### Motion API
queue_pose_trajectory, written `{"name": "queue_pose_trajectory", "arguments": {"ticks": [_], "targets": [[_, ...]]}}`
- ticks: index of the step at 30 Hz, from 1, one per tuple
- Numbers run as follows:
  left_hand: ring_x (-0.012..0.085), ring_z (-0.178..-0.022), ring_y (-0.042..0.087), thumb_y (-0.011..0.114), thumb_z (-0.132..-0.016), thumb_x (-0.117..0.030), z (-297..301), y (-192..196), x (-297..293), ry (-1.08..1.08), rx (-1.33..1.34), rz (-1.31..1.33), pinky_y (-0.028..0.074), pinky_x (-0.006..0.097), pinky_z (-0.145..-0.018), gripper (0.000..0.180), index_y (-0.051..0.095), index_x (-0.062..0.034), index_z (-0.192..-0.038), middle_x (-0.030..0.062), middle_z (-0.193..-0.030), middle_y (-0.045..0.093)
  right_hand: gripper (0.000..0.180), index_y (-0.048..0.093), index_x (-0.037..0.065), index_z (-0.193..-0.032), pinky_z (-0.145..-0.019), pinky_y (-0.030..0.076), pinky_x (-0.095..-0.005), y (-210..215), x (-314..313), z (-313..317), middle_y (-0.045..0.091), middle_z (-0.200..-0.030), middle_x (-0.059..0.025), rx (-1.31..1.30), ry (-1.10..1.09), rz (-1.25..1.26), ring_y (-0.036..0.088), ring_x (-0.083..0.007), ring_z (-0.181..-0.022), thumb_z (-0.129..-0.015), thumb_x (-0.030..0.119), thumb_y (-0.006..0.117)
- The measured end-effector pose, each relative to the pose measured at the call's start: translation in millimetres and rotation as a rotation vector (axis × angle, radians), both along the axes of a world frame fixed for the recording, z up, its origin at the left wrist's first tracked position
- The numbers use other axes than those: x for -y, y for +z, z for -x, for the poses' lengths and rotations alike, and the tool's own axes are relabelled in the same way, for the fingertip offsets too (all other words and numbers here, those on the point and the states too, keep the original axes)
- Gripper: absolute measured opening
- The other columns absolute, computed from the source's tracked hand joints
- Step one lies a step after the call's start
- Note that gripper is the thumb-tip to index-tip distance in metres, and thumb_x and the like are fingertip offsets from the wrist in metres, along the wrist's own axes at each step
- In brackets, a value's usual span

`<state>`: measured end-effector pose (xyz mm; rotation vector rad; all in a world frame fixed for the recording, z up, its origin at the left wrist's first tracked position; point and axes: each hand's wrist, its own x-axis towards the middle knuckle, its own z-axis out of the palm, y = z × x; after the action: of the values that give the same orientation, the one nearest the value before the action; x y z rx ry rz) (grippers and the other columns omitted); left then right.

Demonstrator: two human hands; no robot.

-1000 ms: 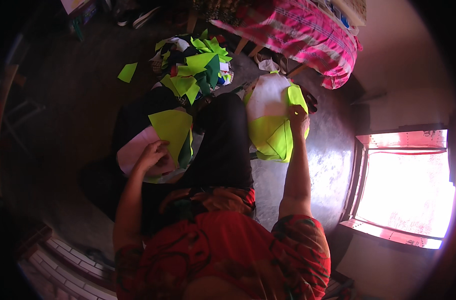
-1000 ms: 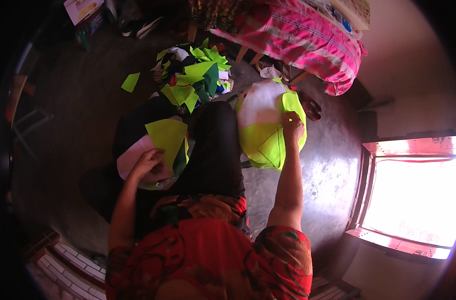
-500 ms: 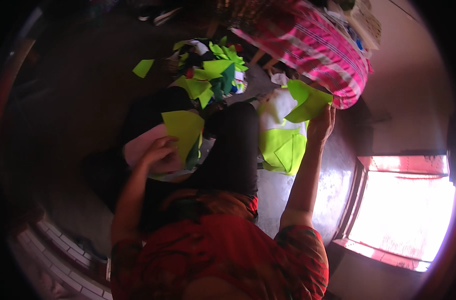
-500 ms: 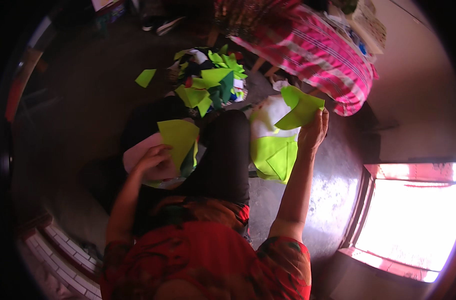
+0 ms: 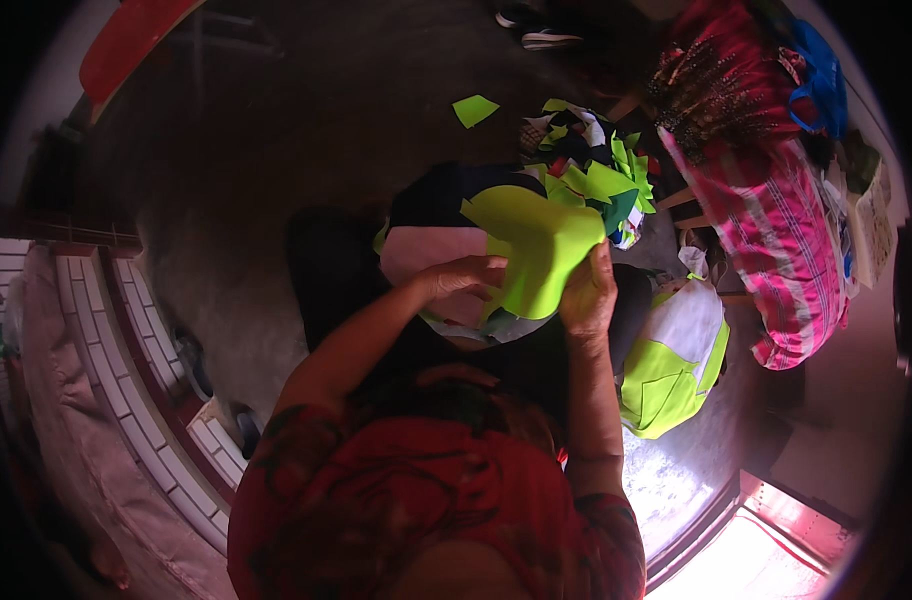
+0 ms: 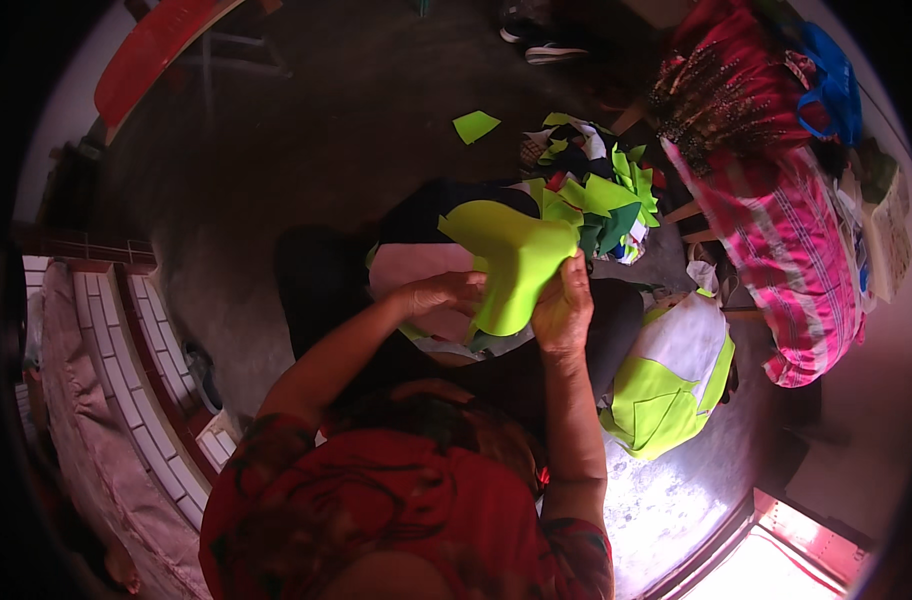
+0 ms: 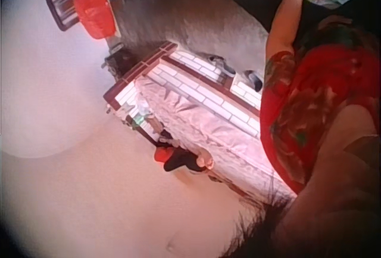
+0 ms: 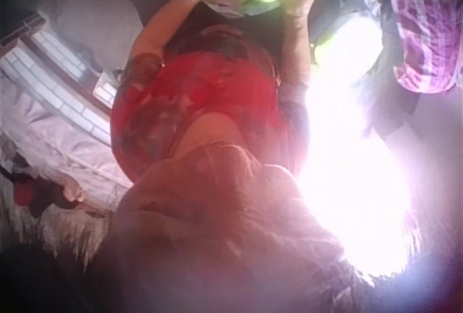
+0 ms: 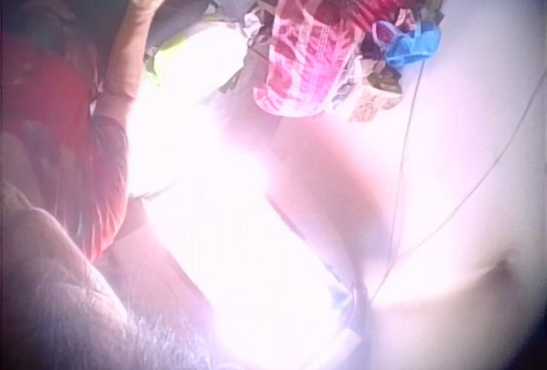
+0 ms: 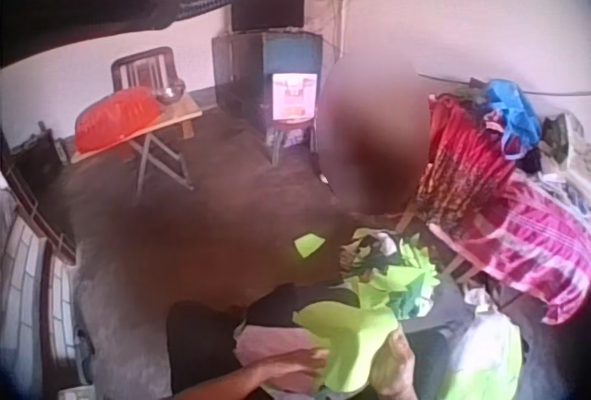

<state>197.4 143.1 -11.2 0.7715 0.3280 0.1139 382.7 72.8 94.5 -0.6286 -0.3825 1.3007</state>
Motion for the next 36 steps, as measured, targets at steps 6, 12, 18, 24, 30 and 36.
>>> {"name": "queue_pose_trajectory", "arguments": {"ticks": [6, 12, 18, 24, 30, 36], "targets": [[0.0178, -0.115, 0.05, 0.063, -0.085, -0.037, -4.5, 11.1, -6.8, 0.313, 0.11, 0.079, 0.04, 0.031, -0.096, 0.064, 0.041, -0.0039, -0.135, 0.0037, -0.129, 0.052, 0.022, 0.05, 0.006, -0.115, -0.101, 0.038, -0.0372, -10.2, -18.1, 18.7, 0.055, -0.12, -0.007, -0.078, 0.082, 0.059, 0.051, -0.0213, -0.113, -0.098, 0.02, 0.045], [0.0144, -0.095, 0.057, 0.074, -0.077, -0.013, 19.8, 14.3, -44.8, 0.624, -0.02, -0.039, 0.043, 0.029, -0.087, 0.038, 0.059, -0.007, -0.111, 0.0013, -0.102, 0.062, 0.018, 0.051, 0.008, -0.112, -0.099, 0.038, -0.0345, -20.9, -52.9, 10.4, 0.058, -0.115, -0.0061, 0.129, -0.033, -0.012, 0.052, -0.018, -0.109, -0.097, 0.017, 0.046], [0.0142, -0.095, 0.059, 0.069, -0.079, -0.005, 35.1, -1.7, -80.7, 0.905, -0.255, -0.249, 0.046, 0.029, -0.085, 0.049, 0.053, -0.0034, -0.125, 0.0056, -0.106, 0.063, 0.018, 0.047, 0.013, -0.109, -0.074, 0.05, -0.0328, -62.4, -77.2, -3.4, 0.056, -0.101, -0.0026, 0.513, -0.075, 0.192, 0.056, -0.0137, -0.089, -0.098, 0.026, 0.047], [0.0277, -0.099, 0.063, 0.069, -0.071, -0.008, 50.3, -103.9, -87.2, 0.817, -0.964, -0.873, 0.048, 0.034, -0.085, 0.057, 0.052, -0.0023, -0.125, 0.0174, -0.105, 0.065, 0.043, 0.04, 0.009, -0.126, -0.076, 0.055, -0.0387, -150.6, -63.3, 15.0, 0.057, -0.109, -0.0084, 0.488, 0.299, 0.616, 0.06, -0.0232, -0.097, -0.089, 0.025, 0.055], [0.0298, -0.1, 0.062, 0.066, -0.072, -0.007, 54.2, -108.2, -83.1, 0.849, -0.936, -0.99, 0.049, 0.035, -0.085, 0.065, 0.044, -0.008, -0.134, 0.0182, -0.117, 0.06, 0.068, 0.024, 0.01, -0.14, -0.073, 0.054, -0.0343, -152.5, -63.7, 26.3, 0.059, -0.112, -0.0115, 0.676, 0.22, 0.469, 0.06, -0.0203, -0.094, -0.082, -0.002, 0.056], [0.0147, -0.075, 0.06, 0.061, -0.078, 0.001, 45.5, -23.0, -76.5, 0.886, -0.652, -0.586, 0.049, 0.028, -0.048, 0.069, 0.039, -0.02, -0.14, 0.0075, -0.106, 0.06, 0.087, 0.014, 0.018, -0.149, -0.068, 0.049, -0.0259, -111.3, -72.5, 14.3, 0.058, -0.113, -0.0064, 0.767, 0.241, 0.259, 0.056, -0.0137, -0.088, -0.077, -0.009, 0.054]]}}
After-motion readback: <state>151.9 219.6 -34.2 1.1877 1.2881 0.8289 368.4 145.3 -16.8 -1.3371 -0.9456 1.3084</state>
